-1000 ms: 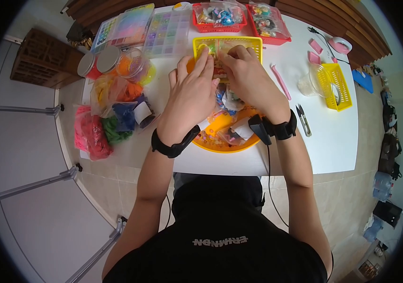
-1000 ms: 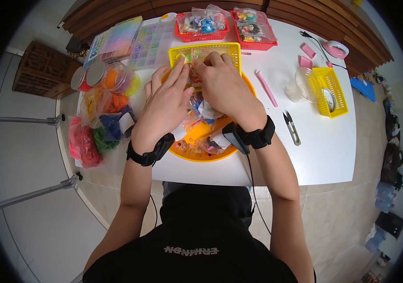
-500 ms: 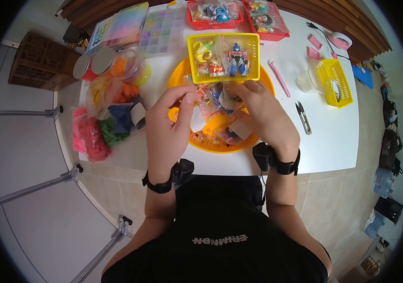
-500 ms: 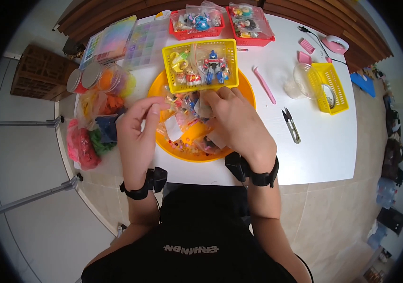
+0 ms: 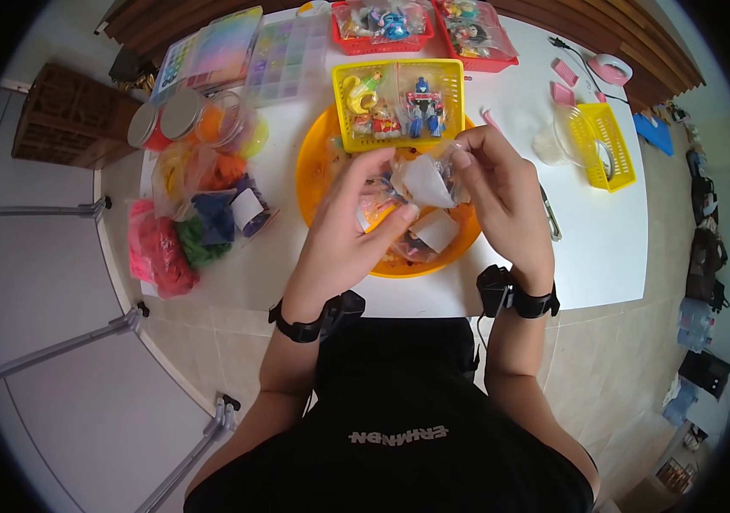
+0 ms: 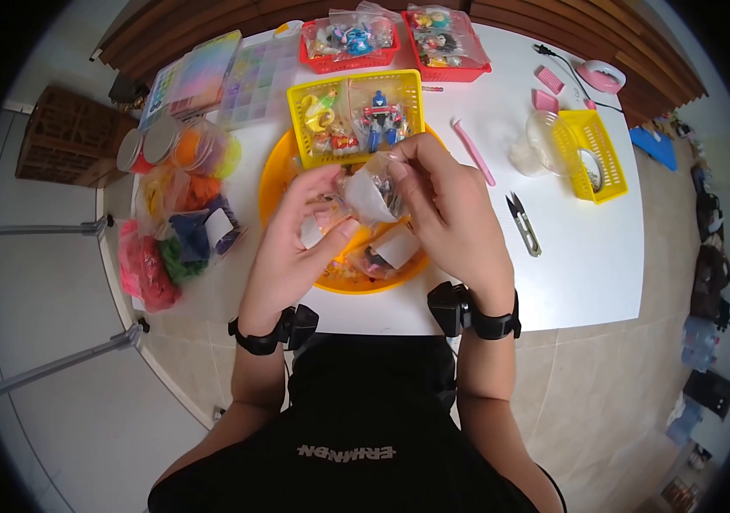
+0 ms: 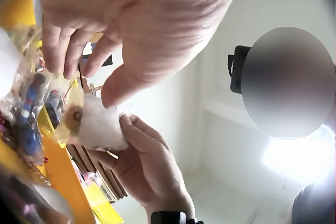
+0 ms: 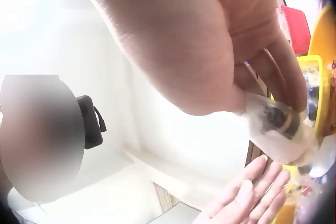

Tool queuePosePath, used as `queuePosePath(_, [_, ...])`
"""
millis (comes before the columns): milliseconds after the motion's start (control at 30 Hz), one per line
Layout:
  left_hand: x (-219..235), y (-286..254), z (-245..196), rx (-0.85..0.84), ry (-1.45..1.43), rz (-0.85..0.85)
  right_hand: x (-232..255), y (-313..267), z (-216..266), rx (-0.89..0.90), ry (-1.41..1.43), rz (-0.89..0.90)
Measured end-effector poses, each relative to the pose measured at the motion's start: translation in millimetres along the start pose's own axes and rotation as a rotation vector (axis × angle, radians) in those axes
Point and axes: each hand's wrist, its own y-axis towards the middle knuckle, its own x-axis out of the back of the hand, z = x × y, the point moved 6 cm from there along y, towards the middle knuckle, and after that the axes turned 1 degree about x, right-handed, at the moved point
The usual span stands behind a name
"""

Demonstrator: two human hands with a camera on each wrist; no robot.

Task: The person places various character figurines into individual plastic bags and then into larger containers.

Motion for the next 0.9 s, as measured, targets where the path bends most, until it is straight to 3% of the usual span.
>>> queuePosePath(133, [-17, -8, 8, 0.266, -0.471, 0.153, -8, -5, 1, -0.011, 0.226, -0.01])
queuePosePath(233, [-17, -15, 8, 0.377, -0.53, 0.15, -12, -7, -7, -0.033, 0.293, -0.03])
queuePosePath(367, [-11, -22, 8, 0.334, -0.494, 0.054, -13, -13, -21, -0.159, 0.26, 0.035])
queuePosePath(767, [3, -34, 15, 0.355, -0.439, -0.034, -2, -16, -29, -0.114, 0.373, -0.139])
queuePosePath(900, [2, -36, 16, 0.303, -0.356, -0.01, -10, -16, -11, -0.023, 0.082, -0.064])
